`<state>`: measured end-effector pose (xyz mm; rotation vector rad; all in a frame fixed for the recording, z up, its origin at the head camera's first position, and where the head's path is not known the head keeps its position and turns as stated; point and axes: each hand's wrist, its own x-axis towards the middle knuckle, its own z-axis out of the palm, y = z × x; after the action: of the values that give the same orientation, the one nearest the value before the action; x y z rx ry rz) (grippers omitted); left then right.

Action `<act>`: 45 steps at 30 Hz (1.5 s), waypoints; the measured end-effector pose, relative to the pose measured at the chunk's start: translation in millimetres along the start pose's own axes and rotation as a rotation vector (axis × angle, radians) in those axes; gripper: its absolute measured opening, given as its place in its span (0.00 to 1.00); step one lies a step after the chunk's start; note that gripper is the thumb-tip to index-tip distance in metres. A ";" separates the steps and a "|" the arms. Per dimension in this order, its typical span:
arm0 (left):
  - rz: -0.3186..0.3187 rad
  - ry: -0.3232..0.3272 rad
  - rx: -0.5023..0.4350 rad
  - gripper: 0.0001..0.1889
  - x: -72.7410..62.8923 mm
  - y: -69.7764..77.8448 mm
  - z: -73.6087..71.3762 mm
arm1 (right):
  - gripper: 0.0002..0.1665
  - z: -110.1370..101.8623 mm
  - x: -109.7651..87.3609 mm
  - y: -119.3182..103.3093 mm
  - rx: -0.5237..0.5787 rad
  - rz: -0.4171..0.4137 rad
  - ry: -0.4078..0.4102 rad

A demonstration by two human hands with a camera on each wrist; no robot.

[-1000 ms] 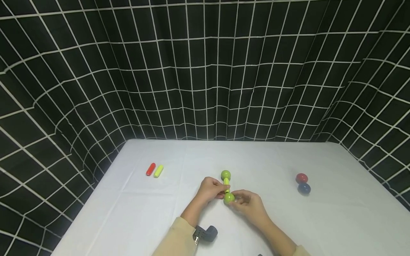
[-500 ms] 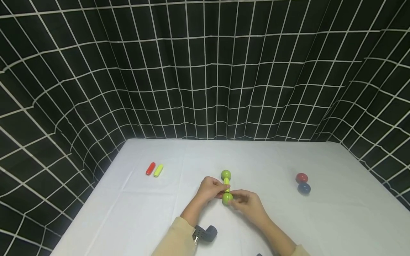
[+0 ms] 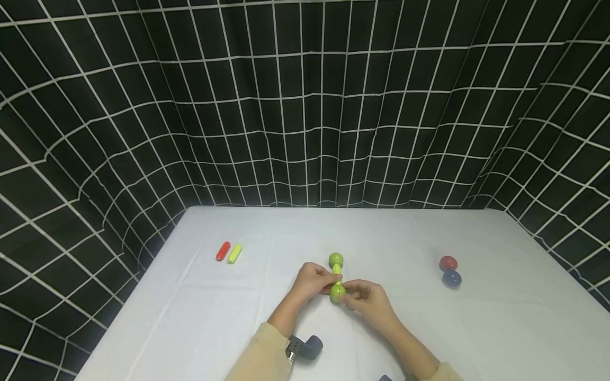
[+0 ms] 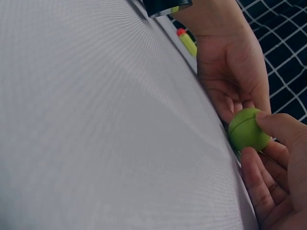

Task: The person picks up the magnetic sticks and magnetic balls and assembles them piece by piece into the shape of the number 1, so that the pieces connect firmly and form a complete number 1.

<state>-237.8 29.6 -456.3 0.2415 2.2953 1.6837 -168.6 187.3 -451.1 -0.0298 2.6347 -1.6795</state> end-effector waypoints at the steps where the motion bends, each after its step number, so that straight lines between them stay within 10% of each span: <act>1: 0.001 0.001 -0.004 0.14 0.1 -0.4 0.0 | 0.24 0.0 -0.2 -0.3 0.004 0.001 0.002; 16: 0.026 0.038 -0.050 0.14 -5.6 -1.4 0.4 | 0.23 0.1 -2.7 -0.5 -0.004 0.004 0.006; 30: 0.177 0.076 -0.015 0.09 -28.3 -15.5 -24.3 | 0.22 1.9 -2.5 1.5 -0.007 -0.009 0.028; 45: 0.192 0.282 0.111 0.16 -48.1 -30.3 -57.5 | 0.23 0.6 -5.1 0.5 0.016 0.007 0.032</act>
<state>-209.9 -46.0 -462.9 0.2697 2.6519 1.7818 -163.5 187.1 -451.9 0.0062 2.6412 -1.7127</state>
